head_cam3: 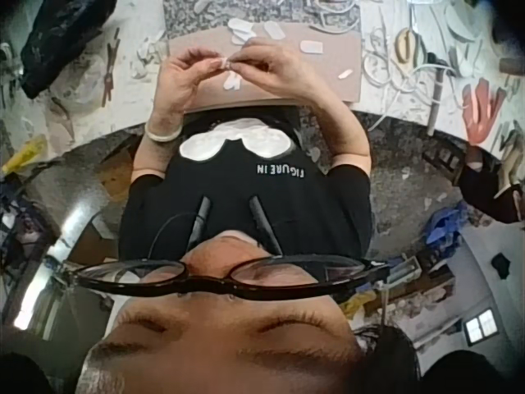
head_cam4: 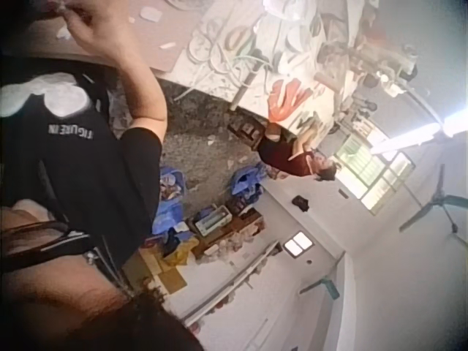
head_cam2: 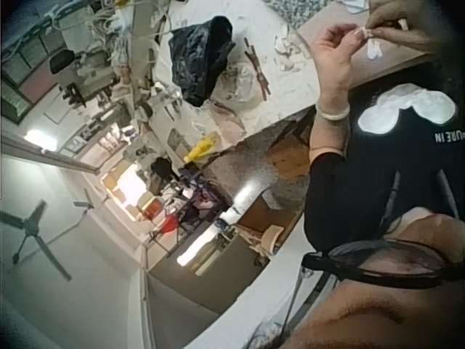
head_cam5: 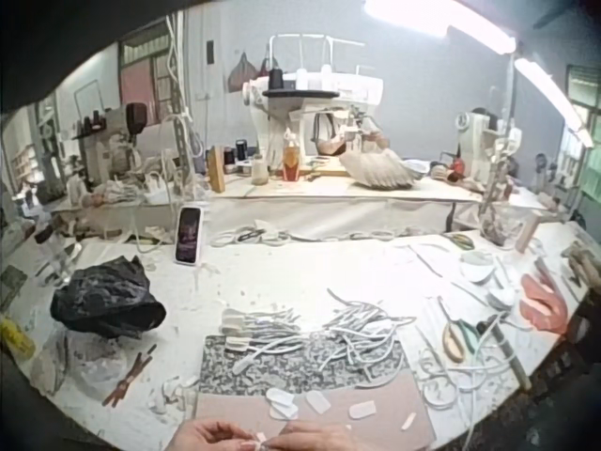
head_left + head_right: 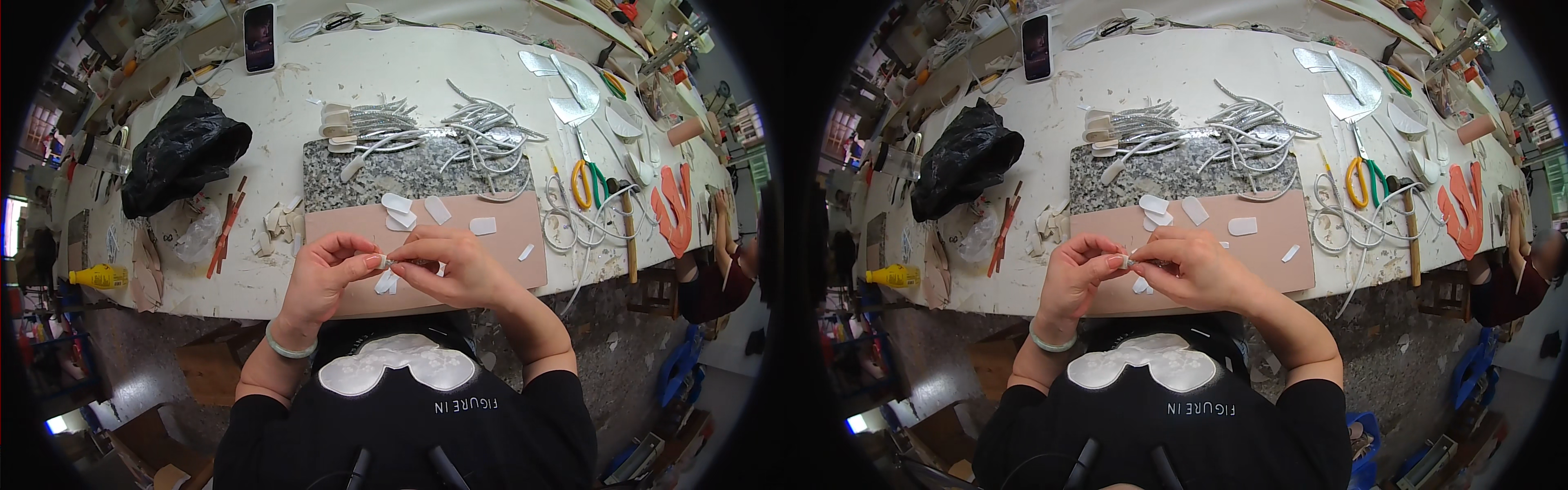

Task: The person sits at a cluttered workbench and repeatedly picks up small white plastic pieces and thin silver wires. They insert the wires into the plastic pieces by hand, creating small assembled units. The person places the finished units on a pink cutting mat on the table.

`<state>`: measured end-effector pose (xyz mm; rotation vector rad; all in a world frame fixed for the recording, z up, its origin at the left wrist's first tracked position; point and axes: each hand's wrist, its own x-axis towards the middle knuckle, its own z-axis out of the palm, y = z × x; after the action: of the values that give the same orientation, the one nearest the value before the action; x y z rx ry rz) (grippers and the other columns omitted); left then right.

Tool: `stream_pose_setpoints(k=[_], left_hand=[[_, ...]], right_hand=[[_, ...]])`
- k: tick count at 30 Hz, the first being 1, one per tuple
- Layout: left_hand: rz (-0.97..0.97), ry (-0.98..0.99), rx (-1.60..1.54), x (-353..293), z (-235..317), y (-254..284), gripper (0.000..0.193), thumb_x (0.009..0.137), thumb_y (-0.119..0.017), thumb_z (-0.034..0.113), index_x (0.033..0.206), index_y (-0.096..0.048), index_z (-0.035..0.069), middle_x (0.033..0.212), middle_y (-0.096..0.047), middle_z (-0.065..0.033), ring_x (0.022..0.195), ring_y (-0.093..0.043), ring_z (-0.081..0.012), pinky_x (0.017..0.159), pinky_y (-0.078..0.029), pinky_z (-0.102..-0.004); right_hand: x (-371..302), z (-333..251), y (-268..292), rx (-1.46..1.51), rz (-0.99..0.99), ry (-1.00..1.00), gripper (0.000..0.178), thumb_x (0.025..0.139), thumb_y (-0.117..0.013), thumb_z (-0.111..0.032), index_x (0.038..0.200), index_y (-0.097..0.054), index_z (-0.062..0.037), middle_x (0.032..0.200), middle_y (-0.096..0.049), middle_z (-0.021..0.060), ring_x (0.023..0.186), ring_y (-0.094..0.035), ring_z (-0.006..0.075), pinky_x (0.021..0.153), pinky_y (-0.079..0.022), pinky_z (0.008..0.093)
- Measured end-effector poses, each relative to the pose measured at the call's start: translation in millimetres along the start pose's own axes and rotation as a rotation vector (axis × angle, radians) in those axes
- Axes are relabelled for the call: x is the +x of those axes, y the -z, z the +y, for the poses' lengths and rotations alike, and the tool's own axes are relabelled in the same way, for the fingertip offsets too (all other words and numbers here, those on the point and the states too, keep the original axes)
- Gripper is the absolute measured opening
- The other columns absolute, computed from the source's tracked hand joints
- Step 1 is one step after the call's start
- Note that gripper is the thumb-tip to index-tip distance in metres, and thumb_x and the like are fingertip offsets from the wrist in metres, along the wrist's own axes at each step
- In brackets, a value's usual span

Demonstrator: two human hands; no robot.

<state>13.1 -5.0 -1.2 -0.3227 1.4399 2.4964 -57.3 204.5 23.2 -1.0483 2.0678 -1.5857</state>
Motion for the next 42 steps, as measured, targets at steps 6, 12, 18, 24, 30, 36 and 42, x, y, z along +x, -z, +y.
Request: stream_pose_setpoints(k=[6, 12, 18, 24, 30, 36, 42], left_hand=[[0.046, -0.111, 0.201, -4.8, -4.3, -9.5, 0.015, 0.088, -0.067, 0.000, 0.102, -0.064, -0.003, 0.099, -0.068, -0.0108, 0.092, -0.065, -0.0145, 0.083, -0.053, -0.0252], [-0.002, -0.025, 0.211, -0.4, -2.2, -17.1, 0.019, 0.090, -0.066, 0.004, 0.108, -0.064, -0.002, 0.101, -0.068, -0.0081, 0.091, -0.065, -0.0132, 0.081, -0.053, -0.0240], [0.095, -0.290, 0.765, 66.6, 7.7, -11.1, 0.028, 0.090, -0.066, 0.008, 0.118, -0.065, 0.005, 0.106, -0.068, -0.0048, 0.094, -0.059, -0.0162, 0.082, -0.050, -0.0278], [-0.160, -0.661, 1.383, 91.3, -8.4, 1.8, 0.029, 0.081, -0.069, 0.005, 0.110, -0.069, 0.006, 0.100, -0.062, -0.0081, 0.098, -0.048, -0.0270, 0.092, -0.041, -0.0373], [-0.008, -0.248, 0.766, 63.0, 0.7, -5.7, 0.024, 0.089, -0.066, 0.008, 0.112, -0.067, 0.001, 0.103, -0.065, -0.0086, 0.088, -0.061, -0.0158, 0.077, -0.050, -0.0286], [-0.091, 0.165, 0.120, 26.7, 10.9, -20.4, 0.031, 0.092, -0.061, 0.005, 0.121, -0.059, -0.006, 0.110, -0.067, -0.0161, 0.098, -0.068, -0.0215, 0.086, -0.056, -0.0307], [-0.166, 0.272, -0.026, 18.1, 15.0, -13.4, 0.034, 0.093, -0.053, 0.006, 0.123, -0.056, -0.011, 0.111, -0.066, -0.0210, 0.096, -0.069, -0.0252, 0.081, -0.060, -0.0344]], right_hand=[[-0.6, 0.7, -3.1, 0.058, -0.035, -0.140, 0.015, 0.084, -0.070, -0.013, 0.092, -0.069, 0.0001, 0.074, -0.064, 0.0084, 0.058, -0.059, 0.0178, 0.054, -0.047, 0.0290], [-12.1, 13.6, 0.4, -0.025, 0.033, -0.063, 0.015, 0.083, -0.072, -0.014, 0.085, -0.067, -0.0002, 0.070, -0.063, 0.0067, 0.058, -0.058, 0.0140, 0.054, -0.046, 0.0270], [-39.8, 1.8, 30.9, -0.024, 0.166, -0.085, 0.011, 0.082, -0.073, -0.010, 0.087, -0.069, -0.0014, 0.071, -0.062, 0.0065, 0.060, -0.058, 0.0130, 0.053, -0.045, 0.0265], [-41.7, 14.3, 33.8, -0.112, 0.152, -0.029, 0.016, 0.083, -0.074, -0.011, 0.095, -0.070, -0.0006, 0.076, -0.066, 0.0072, 0.063, -0.061, 0.0158, 0.057, -0.047, 0.0273], [-32.9, 15.7, 25.8, 0.074, 0.147, -0.195, 0.018, 0.083, -0.074, -0.010, 0.098, -0.068, -0.0013, 0.081, -0.069, 0.0072, 0.069, -0.065, 0.0150, 0.062, -0.051, 0.0261], [-18.9, 6.4, 27.7, 0.047, 0.030, -0.056, 0.014, 0.082, -0.074, -0.009, 0.094, -0.069, -0.0035, 0.084, -0.069, 0.0055, 0.072, -0.065, 0.0148, 0.061, -0.052, 0.0267], [-11.9, 9.2, 24.4, 0.024, 0.053, 0.050, 0.013, 0.079, -0.076, -0.005, 0.091, -0.070, -0.0047, 0.084, -0.066, 0.0046, 0.075, -0.065, 0.0157, 0.059, -0.051, 0.0271]])
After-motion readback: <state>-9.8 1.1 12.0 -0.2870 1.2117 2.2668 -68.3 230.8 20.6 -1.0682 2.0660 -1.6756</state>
